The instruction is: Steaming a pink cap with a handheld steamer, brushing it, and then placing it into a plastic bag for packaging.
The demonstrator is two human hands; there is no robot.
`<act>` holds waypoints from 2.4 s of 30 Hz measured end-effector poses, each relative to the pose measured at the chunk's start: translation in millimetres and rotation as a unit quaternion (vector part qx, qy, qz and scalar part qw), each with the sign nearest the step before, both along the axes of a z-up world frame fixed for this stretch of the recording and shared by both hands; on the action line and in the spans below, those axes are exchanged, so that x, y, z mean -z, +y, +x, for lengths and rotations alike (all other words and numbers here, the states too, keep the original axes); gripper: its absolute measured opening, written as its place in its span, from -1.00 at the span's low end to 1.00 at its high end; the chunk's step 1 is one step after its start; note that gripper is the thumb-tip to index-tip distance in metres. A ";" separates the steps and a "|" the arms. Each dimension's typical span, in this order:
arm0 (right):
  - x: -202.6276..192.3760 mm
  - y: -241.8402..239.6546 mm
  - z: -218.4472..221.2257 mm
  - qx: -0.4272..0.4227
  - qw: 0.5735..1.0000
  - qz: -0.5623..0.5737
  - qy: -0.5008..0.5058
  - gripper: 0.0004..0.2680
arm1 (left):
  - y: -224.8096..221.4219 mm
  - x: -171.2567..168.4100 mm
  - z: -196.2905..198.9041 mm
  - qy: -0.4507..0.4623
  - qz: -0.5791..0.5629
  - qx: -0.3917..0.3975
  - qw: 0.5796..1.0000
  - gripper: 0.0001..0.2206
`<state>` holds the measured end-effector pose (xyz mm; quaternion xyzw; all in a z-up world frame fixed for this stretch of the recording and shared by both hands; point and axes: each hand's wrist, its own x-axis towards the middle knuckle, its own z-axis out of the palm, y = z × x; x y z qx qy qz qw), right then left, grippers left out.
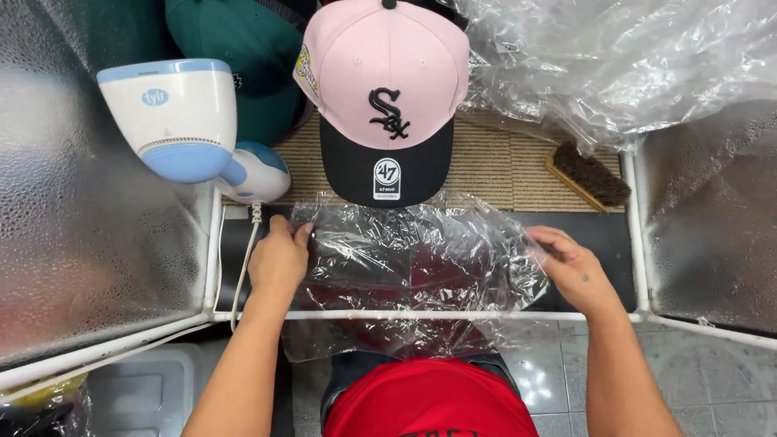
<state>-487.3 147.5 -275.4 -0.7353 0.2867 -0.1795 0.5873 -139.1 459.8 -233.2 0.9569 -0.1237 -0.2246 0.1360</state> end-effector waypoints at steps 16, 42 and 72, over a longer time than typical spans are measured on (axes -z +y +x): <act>-56.7 20.5 16.4 0.112 0.969 0.197 0.103 -0.30 | 4.9 -10.4 -1.9 0.053 -0.181 -0.147 0.971 -0.44; -27.3 -14.4 33.6 0.286 0.950 0.066 0.104 -0.69 | 68.9 29.3 -141.8 -0.266 -0.291 -0.170 0.903 -0.66; -30.0 29.6 -34.1 0.270 0.951 -0.056 0.139 -0.66 | 133.9 37.7 -127.1 -0.140 -0.187 -0.148 0.961 -0.54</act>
